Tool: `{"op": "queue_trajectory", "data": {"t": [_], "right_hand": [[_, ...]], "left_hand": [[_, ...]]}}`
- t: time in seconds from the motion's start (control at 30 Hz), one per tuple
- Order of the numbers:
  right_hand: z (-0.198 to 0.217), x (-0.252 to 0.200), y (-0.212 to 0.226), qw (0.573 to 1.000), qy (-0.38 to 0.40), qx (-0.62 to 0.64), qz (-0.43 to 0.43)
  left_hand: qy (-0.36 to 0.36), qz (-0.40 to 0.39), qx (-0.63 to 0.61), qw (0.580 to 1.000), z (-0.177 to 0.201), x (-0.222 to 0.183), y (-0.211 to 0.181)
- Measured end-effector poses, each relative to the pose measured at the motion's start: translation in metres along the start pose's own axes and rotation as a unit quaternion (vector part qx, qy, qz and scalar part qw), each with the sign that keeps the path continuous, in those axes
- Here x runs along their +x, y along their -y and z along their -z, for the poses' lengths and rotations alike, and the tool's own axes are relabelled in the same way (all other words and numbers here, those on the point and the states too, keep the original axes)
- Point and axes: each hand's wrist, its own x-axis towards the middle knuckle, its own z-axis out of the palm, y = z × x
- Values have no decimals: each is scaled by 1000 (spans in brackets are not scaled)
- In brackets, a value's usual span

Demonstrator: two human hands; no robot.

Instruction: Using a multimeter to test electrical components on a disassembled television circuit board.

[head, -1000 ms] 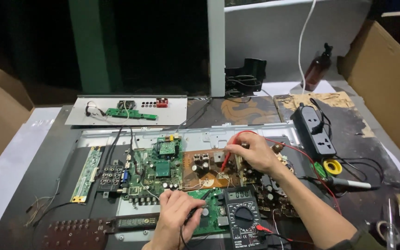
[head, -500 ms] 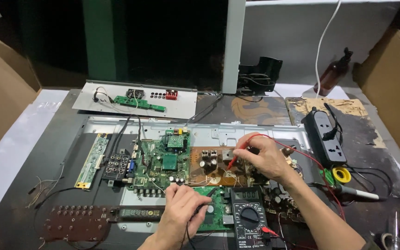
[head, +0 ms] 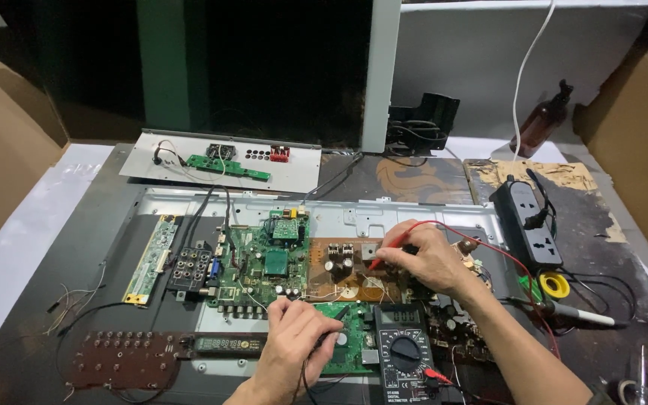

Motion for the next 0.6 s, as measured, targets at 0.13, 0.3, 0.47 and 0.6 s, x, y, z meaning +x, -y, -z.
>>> {"op": "queue_trajectory", "data": {"t": [0.13,0.3,0.47,0.6], "right_hand": [[-2,1,-5,1000,-10,5,1],[0,1,1,1000,1,0,1],[-1,0,1,1000,-9,4,-9],[-1,1,1,1000,-3,3,-26]], "left_hand": [[-6,7,4,1000,-1,-1,0],[-11,10,11,1000,-3,-2,0],[-19,6,19,1000,-1,0,-1],[-23,29,39,999,-2,-3,1]]}}
